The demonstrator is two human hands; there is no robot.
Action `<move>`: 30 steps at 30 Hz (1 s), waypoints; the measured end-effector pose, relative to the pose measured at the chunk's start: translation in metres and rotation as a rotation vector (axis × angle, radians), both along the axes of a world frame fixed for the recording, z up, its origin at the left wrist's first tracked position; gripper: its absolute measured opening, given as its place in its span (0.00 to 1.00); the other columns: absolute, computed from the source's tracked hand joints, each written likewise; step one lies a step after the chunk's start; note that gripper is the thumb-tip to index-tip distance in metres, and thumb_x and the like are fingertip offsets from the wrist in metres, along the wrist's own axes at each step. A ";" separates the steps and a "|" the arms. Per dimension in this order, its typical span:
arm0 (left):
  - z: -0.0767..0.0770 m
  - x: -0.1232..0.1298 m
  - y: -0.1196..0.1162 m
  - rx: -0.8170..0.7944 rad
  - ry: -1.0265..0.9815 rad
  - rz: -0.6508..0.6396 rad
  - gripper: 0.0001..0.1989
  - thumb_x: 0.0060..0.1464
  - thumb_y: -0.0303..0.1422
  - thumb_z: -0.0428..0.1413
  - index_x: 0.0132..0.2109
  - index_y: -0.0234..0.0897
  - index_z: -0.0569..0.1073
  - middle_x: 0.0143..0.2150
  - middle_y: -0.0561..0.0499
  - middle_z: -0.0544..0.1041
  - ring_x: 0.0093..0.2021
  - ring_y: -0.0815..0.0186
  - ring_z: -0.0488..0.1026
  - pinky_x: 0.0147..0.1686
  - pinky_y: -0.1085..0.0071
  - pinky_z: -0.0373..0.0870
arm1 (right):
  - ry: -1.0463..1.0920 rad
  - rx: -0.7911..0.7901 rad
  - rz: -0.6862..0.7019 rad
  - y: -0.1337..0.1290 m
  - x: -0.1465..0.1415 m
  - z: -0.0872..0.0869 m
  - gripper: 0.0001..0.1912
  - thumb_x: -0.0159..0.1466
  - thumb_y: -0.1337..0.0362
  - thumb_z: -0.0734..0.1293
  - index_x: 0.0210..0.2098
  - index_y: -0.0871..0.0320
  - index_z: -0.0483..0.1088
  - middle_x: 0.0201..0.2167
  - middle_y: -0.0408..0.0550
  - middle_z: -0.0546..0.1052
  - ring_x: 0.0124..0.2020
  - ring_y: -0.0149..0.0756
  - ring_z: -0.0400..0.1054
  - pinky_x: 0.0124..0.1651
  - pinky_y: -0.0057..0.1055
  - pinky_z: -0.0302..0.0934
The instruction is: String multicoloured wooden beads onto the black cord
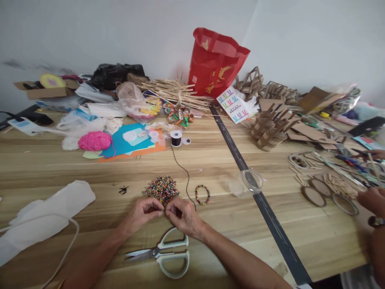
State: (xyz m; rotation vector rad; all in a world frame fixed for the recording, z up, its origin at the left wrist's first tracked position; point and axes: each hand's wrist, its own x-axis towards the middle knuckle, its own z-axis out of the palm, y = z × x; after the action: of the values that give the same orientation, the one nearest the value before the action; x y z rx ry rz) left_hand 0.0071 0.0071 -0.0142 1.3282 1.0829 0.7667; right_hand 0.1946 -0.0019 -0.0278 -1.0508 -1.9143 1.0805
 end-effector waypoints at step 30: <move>-0.006 0.000 -0.001 -0.077 -0.066 0.017 0.07 0.40 0.30 0.62 0.27 0.33 0.71 0.23 0.55 0.71 0.25 0.70 0.66 0.26 0.75 0.61 | -0.008 0.054 0.033 0.002 0.000 0.003 0.05 0.60 0.68 0.63 0.28 0.60 0.69 0.22 0.42 0.67 0.23 0.27 0.59 0.27 0.23 0.53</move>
State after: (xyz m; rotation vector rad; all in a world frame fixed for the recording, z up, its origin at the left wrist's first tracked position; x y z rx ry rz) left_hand 0.0076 0.0059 -0.0203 1.2224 1.0622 0.7688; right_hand 0.1949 -0.0001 -0.0243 -0.9989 -1.9627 1.0381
